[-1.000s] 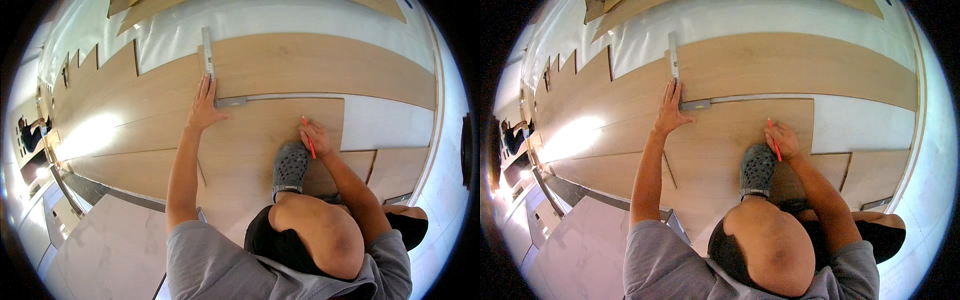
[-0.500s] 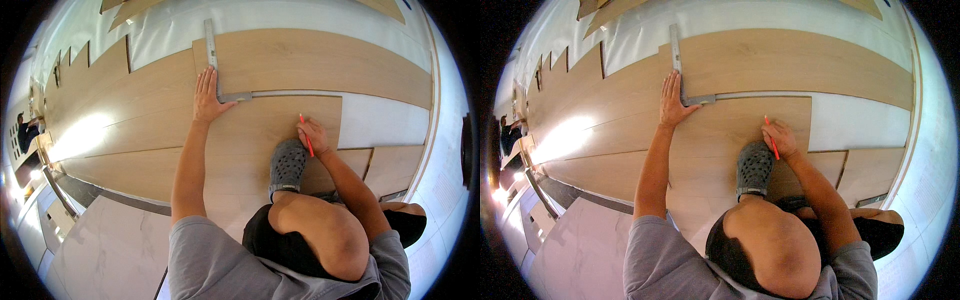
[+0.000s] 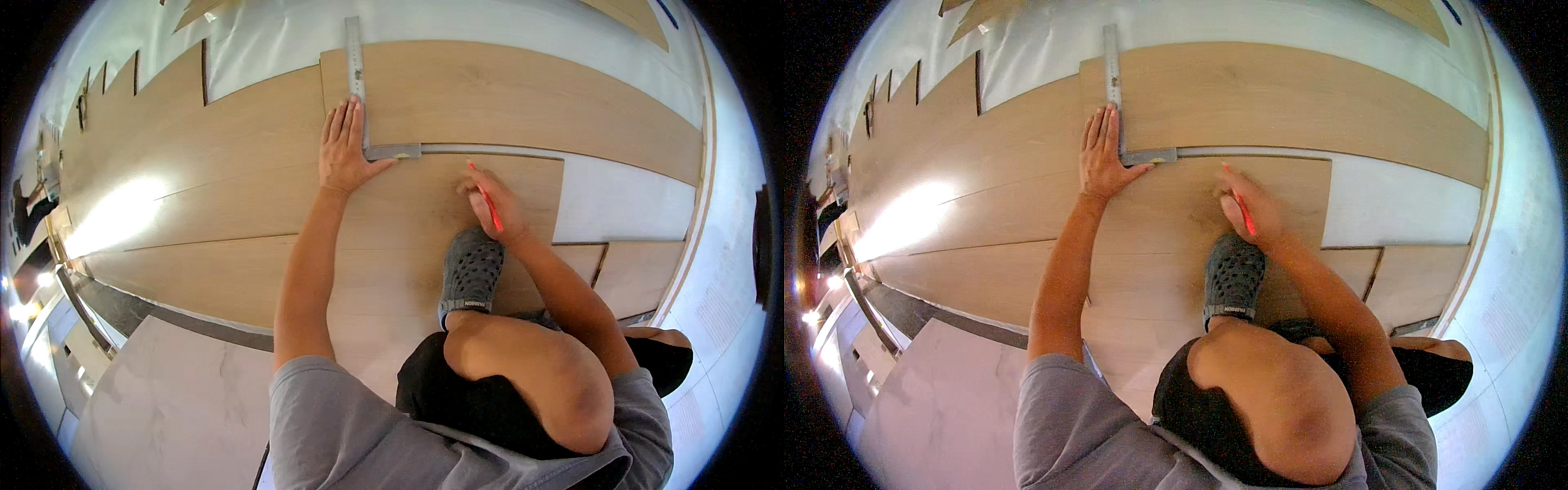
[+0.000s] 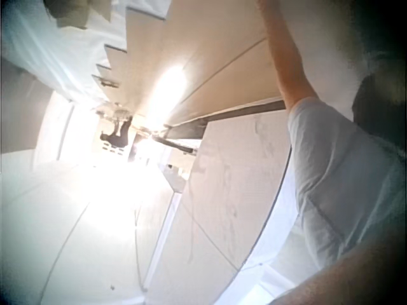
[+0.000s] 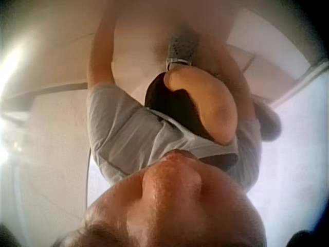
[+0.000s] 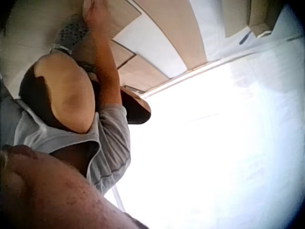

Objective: The person positions and marks wooden flooring planks, using a square and a pencil to draw lines on them while kneeling on the floor.

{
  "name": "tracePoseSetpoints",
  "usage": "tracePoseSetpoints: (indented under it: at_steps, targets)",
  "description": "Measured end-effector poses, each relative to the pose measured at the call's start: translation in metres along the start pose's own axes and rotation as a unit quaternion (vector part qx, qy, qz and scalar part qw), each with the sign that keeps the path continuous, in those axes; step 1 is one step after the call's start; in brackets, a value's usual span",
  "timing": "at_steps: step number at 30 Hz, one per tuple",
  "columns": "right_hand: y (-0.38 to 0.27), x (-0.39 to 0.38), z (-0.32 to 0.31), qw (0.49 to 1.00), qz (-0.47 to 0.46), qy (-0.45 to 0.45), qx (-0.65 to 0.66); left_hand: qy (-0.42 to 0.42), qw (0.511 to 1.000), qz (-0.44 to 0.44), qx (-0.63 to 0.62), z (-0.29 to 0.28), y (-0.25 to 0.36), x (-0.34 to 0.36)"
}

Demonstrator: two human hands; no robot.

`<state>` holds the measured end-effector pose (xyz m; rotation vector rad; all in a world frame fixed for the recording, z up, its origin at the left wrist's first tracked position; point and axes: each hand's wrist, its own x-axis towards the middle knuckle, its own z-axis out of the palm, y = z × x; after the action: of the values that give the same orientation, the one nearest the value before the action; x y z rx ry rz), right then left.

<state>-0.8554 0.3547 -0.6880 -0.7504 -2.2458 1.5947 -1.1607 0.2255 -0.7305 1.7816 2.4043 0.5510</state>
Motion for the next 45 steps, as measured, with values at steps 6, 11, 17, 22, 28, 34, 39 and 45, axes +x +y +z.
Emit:
tracePoseSetpoints:
  at_steps: [6, 11, 17, 22, 28, 34, 39, 45]
  targets:
    - [-0.043, 0.084, 0.038, 0.994, -0.08, 0.04, -0.061, -0.016, 1.0, -0.004, -0.016, -0.007, 0.006, 0.011]
    - [-0.038, 0.143, 0.075, 0.994, -0.059, 0.05, -0.071, 0.007, 1.0, -0.014, -0.02, -0.004, 0.002, 0.005]
    - [-0.028, 0.221, 0.071, 0.986, -0.096, 0.083, -0.112, -0.003, 1.0, -0.002, -0.014, -0.004, 0.0, 0.009]
    - [-0.031, 0.25, 0.076, 0.972, -0.125, 0.087, -0.179, -0.041, 0.999, -0.017, -0.006, -0.008, 0.001, 0.008]
    - [-0.033, 0.218, 0.08, 0.972, -0.126, 0.038, -0.197, -0.033, 0.999, -0.016, -0.016, -0.007, 0.0, 0.009]
    - [-0.056, 0.139, 0.079, 0.985, -0.028, -0.066, -0.158, 0.016, 1.0, -0.01, -0.018, 0.002, -0.001, 0.004]
    - [-0.059, 0.127, 0.077, 0.989, 0.023, -0.078, -0.126, 0.021, 1.0, -0.003, 0.008, 0.003, -0.001, 0.007]
    - [-0.067, 0.144, 0.061, 0.999, -0.015, 0.022, -0.045, 0.023, 0.999, -0.009, -0.032, -0.006, 0.004, 0.005]
